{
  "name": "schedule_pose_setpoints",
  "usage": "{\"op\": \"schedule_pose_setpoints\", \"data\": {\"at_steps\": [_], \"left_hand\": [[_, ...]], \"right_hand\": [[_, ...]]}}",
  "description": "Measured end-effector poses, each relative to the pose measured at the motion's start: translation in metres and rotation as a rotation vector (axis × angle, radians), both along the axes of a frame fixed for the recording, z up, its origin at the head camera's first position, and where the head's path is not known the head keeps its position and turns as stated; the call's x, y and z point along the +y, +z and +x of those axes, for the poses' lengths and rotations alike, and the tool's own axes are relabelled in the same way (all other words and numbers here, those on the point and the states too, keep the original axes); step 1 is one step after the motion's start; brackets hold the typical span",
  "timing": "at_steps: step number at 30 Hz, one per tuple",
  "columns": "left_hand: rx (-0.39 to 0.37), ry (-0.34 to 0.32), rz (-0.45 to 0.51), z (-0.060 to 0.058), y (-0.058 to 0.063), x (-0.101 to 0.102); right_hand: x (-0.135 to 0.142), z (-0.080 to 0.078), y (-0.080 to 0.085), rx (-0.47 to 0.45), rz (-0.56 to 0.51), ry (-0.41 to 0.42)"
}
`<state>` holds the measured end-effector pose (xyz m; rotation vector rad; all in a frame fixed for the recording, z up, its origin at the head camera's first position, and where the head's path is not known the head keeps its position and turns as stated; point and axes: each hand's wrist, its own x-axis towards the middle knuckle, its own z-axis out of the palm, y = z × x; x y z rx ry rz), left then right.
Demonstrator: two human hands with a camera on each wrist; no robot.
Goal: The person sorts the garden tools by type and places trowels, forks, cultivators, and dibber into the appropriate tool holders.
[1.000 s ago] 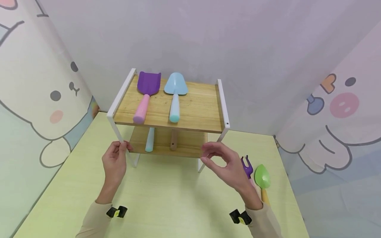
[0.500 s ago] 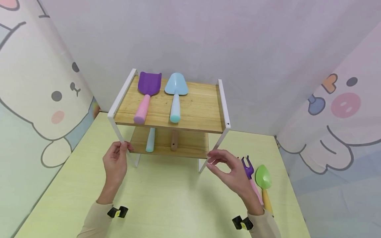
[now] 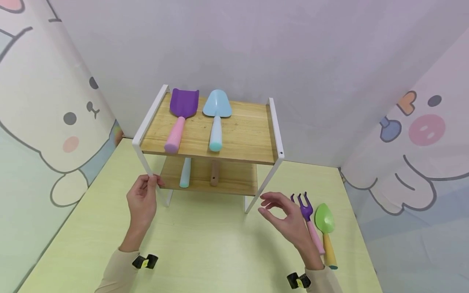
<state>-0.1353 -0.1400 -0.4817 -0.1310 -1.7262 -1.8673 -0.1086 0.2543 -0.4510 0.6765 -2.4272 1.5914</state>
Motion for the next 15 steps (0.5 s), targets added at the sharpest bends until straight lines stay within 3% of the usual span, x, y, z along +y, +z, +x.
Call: {"op": "schedule_pose_setpoints", "data": {"at_steps": [15], "left_hand": [[0.015,0.004,-0.008,0.0,0.0,0.001]], "right_hand": [[0.02,0.004,-0.035,-0.051,0.003,-0.077]]}}
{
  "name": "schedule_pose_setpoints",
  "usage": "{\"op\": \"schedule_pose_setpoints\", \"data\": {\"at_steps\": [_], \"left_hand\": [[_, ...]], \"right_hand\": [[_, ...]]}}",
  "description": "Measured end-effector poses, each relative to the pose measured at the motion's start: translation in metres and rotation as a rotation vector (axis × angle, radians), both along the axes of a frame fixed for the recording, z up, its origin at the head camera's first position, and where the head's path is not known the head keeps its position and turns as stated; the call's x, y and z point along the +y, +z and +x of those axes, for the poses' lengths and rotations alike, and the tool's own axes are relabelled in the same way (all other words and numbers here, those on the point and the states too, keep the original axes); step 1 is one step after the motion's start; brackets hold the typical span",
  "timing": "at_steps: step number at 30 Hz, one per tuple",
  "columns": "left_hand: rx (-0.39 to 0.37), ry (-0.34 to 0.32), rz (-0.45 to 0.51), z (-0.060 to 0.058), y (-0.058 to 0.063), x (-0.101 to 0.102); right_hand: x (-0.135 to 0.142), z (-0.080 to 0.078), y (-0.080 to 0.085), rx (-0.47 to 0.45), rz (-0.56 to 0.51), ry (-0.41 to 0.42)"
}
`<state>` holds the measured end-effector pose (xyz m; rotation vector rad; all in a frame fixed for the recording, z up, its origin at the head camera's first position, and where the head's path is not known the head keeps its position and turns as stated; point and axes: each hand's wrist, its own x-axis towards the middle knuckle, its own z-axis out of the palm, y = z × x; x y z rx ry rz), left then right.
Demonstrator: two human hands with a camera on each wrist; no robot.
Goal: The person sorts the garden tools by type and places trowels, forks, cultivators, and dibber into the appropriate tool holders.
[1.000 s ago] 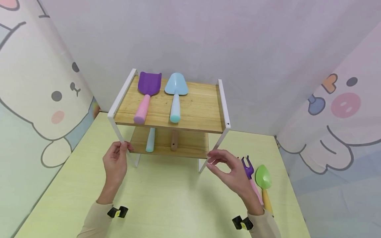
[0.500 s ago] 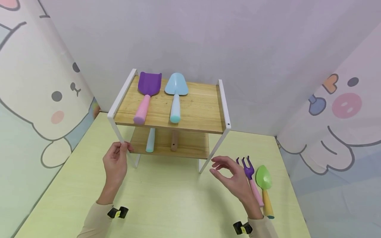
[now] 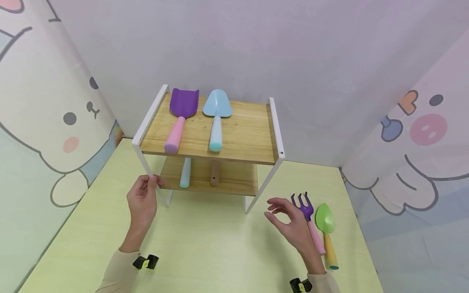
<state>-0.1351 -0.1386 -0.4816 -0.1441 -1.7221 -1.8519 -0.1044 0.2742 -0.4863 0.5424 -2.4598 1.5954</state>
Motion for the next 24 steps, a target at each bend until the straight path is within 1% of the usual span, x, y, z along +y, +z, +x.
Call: {"op": "schedule_pose_setpoints", "data": {"at_steps": [10,15,20,24], "left_hand": [[-0.009,0.003,0.007,0.0,0.0,0.0],[-0.008,0.002,0.009,0.0,-0.001,0.0],[-0.022,0.007,-0.001,0.0,0.0,0.001],[-0.029,0.008,-0.002,0.001,0.001,0.001]], "right_hand": [[0.02,0.004,-0.022,-0.04,0.033,-0.07],[0.031,0.006,-0.029,-0.036,0.036,-0.091],[0.04,0.008,-0.035,0.001,0.019,-0.102],[0.047,0.009,-0.041,0.033,0.035,-0.116]]}}
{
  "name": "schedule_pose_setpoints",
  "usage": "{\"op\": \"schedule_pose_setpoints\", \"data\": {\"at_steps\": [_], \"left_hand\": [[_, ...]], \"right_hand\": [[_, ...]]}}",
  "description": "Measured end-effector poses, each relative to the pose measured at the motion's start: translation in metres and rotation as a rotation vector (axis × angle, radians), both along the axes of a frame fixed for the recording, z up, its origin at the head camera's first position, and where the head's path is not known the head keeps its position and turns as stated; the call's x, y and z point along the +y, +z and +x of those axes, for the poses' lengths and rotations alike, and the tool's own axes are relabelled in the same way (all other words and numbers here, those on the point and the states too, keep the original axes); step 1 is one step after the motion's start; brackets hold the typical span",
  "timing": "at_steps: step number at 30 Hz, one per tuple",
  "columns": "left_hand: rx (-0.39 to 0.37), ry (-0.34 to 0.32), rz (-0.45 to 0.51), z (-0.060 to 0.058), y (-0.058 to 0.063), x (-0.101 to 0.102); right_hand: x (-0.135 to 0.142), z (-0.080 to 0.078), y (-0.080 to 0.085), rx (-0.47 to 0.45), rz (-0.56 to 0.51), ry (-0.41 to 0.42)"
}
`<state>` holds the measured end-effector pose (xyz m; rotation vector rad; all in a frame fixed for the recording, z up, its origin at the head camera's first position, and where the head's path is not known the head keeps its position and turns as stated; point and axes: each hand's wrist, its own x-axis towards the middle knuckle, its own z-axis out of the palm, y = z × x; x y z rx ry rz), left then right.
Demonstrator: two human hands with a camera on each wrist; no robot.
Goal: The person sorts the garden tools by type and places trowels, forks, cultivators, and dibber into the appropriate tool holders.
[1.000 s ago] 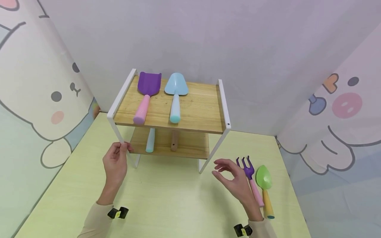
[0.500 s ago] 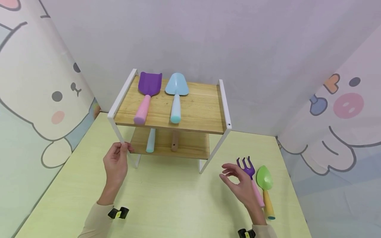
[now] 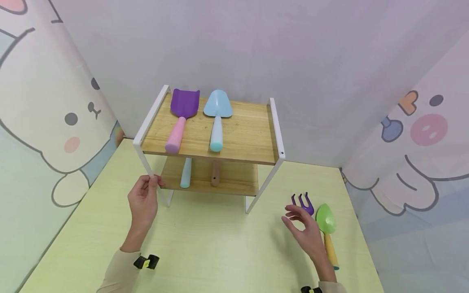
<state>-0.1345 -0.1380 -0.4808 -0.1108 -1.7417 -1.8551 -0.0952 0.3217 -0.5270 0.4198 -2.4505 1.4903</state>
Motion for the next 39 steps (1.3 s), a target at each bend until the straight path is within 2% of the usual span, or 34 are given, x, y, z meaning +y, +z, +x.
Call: {"op": "schedule_pose_setpoints", "data": {"at_steps": [9,13,18,22,30,39], "left_hand": [[-0.008,0.006,-0.002,0.0,0.0,0.001],[-0.002,0.009,-0.003,0.0,0.0,0.0],[0.018,0.013,-0.023,0.0,-0.001,0.0],[0.016,0.011,-0.019,0.0,-0.002,0.0],[0.001,0.019,0.0,0.0,0.0,0.0],[0.028,0.0,-0.009,-0.001,-0.002,0.0]], "right_hand": [[0.015,0.008,-0.006,-0.006,0.033,-0.056],[0.026,0.01,-0.015,-0.004,0.095,-0.107],[0.038,0.016,-0.023,-0.052,0.186,-0.186],[0.043,0.021,-0.022,-0.08,0.229,-0.242],[0.05,0.027,-0.02,-0.059,0.313,-0.287],[0.059,0.03,-0.017,-0.168,0.382,-0.361]]}}
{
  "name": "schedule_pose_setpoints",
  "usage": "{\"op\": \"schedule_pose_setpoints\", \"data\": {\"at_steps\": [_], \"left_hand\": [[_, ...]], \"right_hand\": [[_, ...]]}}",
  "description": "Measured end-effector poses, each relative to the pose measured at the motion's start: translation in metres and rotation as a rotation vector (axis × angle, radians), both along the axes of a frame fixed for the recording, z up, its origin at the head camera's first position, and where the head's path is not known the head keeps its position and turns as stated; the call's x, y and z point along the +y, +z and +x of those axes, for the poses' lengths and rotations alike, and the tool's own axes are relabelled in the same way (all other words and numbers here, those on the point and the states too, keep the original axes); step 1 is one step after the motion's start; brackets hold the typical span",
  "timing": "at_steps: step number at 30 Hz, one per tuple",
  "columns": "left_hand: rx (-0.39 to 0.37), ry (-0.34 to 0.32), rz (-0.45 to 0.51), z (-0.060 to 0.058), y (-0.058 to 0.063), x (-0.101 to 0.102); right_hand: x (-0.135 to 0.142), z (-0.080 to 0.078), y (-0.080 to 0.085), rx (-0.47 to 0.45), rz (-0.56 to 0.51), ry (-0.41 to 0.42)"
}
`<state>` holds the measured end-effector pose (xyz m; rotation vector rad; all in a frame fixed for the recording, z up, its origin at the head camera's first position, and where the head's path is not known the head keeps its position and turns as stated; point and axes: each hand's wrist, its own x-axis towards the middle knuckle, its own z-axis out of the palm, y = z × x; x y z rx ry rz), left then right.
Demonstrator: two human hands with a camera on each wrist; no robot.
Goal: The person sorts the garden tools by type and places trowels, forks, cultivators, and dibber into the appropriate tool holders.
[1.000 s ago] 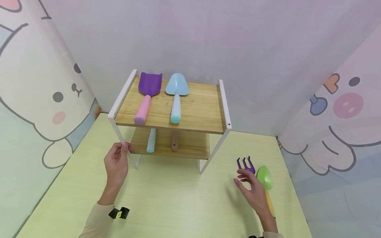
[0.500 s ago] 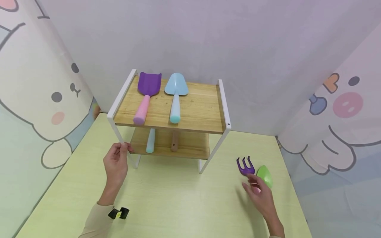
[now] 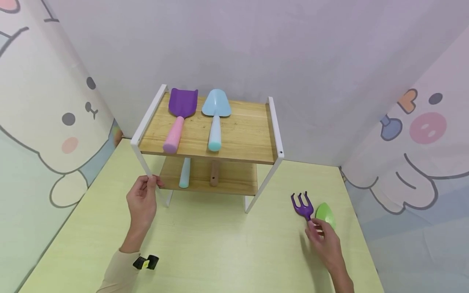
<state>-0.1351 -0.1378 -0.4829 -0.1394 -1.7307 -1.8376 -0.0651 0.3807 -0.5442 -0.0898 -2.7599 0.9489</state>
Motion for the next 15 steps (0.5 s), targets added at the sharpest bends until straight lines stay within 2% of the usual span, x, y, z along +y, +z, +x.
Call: {"op": "schedule_pose_setpoints", "data": {"at_steps": [12,15], "left_hand": [[0.0,0.006,-0.002,0.0008,0.001,0.0004],[-0.005,0.001,0.002,0.0007,0.001,0.0004]], "right_hand": [[0.0056,0.002,-0.0041,-0.077,0.026,-0.016],[0.0097,0.0037,-0.0055,-0.108,0.037,0.005]]}}
